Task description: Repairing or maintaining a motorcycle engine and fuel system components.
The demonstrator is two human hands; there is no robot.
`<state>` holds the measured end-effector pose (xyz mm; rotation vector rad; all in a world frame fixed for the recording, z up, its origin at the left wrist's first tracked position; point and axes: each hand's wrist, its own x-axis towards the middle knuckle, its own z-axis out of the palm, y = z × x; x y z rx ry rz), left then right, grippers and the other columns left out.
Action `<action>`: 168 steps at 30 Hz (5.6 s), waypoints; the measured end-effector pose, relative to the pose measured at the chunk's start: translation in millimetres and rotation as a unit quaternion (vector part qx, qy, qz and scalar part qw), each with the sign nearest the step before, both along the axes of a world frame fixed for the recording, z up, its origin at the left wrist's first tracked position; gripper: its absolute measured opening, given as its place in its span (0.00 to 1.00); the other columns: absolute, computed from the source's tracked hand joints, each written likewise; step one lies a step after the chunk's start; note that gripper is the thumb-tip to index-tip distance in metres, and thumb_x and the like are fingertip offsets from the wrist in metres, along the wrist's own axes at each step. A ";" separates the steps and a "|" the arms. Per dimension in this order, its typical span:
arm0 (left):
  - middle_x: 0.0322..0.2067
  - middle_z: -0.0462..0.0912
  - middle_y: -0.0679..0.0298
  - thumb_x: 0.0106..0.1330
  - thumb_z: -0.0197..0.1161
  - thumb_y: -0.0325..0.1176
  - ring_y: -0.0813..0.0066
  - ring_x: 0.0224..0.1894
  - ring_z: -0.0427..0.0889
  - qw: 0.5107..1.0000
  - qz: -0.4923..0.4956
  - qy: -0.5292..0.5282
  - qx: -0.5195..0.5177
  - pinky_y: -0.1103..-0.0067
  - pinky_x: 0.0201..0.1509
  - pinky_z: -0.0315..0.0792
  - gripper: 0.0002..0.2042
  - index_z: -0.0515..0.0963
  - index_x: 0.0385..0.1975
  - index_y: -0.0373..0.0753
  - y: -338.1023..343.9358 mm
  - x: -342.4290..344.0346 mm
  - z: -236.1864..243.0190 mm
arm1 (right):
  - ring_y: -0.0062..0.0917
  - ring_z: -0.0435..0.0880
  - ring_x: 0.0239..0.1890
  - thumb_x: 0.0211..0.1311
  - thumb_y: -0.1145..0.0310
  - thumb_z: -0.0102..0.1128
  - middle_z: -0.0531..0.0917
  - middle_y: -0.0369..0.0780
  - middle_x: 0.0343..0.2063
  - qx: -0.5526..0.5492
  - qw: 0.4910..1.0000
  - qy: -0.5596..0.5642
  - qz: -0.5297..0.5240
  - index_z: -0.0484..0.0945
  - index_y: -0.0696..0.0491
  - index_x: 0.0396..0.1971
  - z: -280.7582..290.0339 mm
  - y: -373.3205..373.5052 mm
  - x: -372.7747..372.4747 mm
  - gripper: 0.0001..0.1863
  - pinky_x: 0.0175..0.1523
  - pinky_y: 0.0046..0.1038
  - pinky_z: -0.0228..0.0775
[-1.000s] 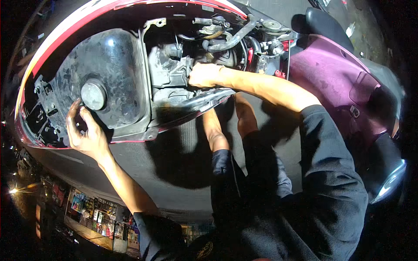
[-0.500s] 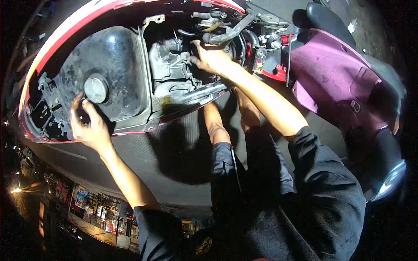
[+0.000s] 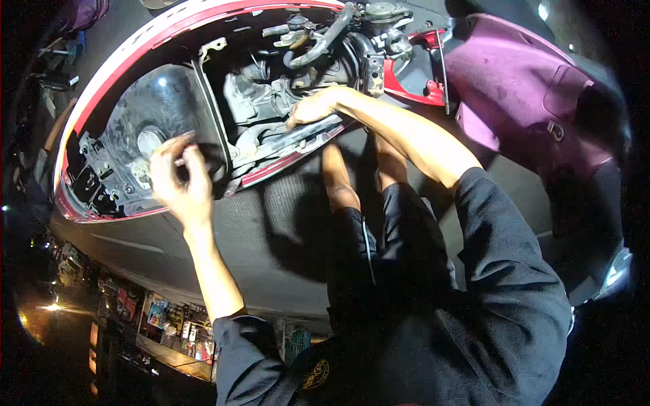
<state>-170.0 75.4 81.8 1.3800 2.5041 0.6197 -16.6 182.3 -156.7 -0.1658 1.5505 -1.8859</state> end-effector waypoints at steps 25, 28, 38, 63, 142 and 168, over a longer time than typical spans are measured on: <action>0.36 0.79 0.51 0.64 0.53 0.37 0.52 0.35 0.81 0.939 -0.067 0.017 -0.338 0.65 0.39 0.75 0.16 0.75 0.48 0.37 -44.9 114.7 -52.4 | 0.38 0.70 0.50 0.50 0.65 0.55 0.73 0.47 0.45 0.403 0.845 -0.034 -0.349 0.69 0.49 0.56 80.0 -98.1 92.5 0.28 0.49 0.41 0.70; 0.39 0.79 0.51 0.63 0.54 0.37 0.51 0.36 0.81 0.927 -0.072 0.056 -0.364 0.66 0.40 0.76 0.17 0.74 0.50 0.39 -42.2 111.1 -54.8 | 0.40 0.70 0.49 0.51 0.64 0.56 0.73 0.48 0.45 0.397 0.856 -0.052 -0.328 0.70 0.49 0.55 87.7 -92.7 83.2 0.27 0.50 0.41 0.69; 0.42 0.80 0.52 0.59 0.60 0.38 0.58 0.46 0.79 0.919 -0.110 0.017 -0.377 0.69 0.46 0.74 0.15 0.76 0.47 0.46 -29.9 89.0 -50.2 | 0.36 0.71 0.46 0.60 0.65 0.49 0.76 0.45 0.40 0.456 0.792 0.041 -0.403 0.78 0.55 0.38 89.3 -110.1 80.4 0.13 0.47 0.35 0.66; 0.29 0.81 0.46 0.50 0.66 0.29 0.52 0.35 0.82 0.830 -0.313 -0.128 -0.444 0.65 0.43 0.74 0.12 0.82 0.37 0.38 -11.8 49.3 -82.0 | 0.46 0.79 0.37 0.57 0.67 0.56 0.80 0.51 0.31 0.202 0.890 0.071 -0.403 0.77 0.61 0.33 63.1 -74.3 77.8 0.12 0.43 0.39 0.71; 0.24 0.83 0.57 0.50 0.64 0.51 0.56 0.30 0.80 0.817 -0.291 -0.012 -0.497 0.67 0.41 0.74 0.18 0.84 0.36 0.47 -18.9 59.6 -88.0 | 0.47 0.79 0.42 0.62 0.57 0.43 0.80 0.53 0.35 0.028 0.946 -0.030 -0.322 0.79 0.60 0.34 49.8 -79.0 56.4 0.21 0.49 0.42 0.68; 0.16 0.77 0.55 0.65 0.53 0.48 0.56 0.22 0.80 0.771 -0.460 -0.051 -0.437 0.66 0.27 0.73 0.14 0.75 0.33 0.42 -9.9 34.0 -90.3 | 0.33 0.81 0.36 0.55 0.66 0.51 0.77 0.43 0.34 0.286 0.881 0.319 -0.202 0.71 0.59 0.38 22.3 -67.6 78.2 0.14 0.36 0.30 0.74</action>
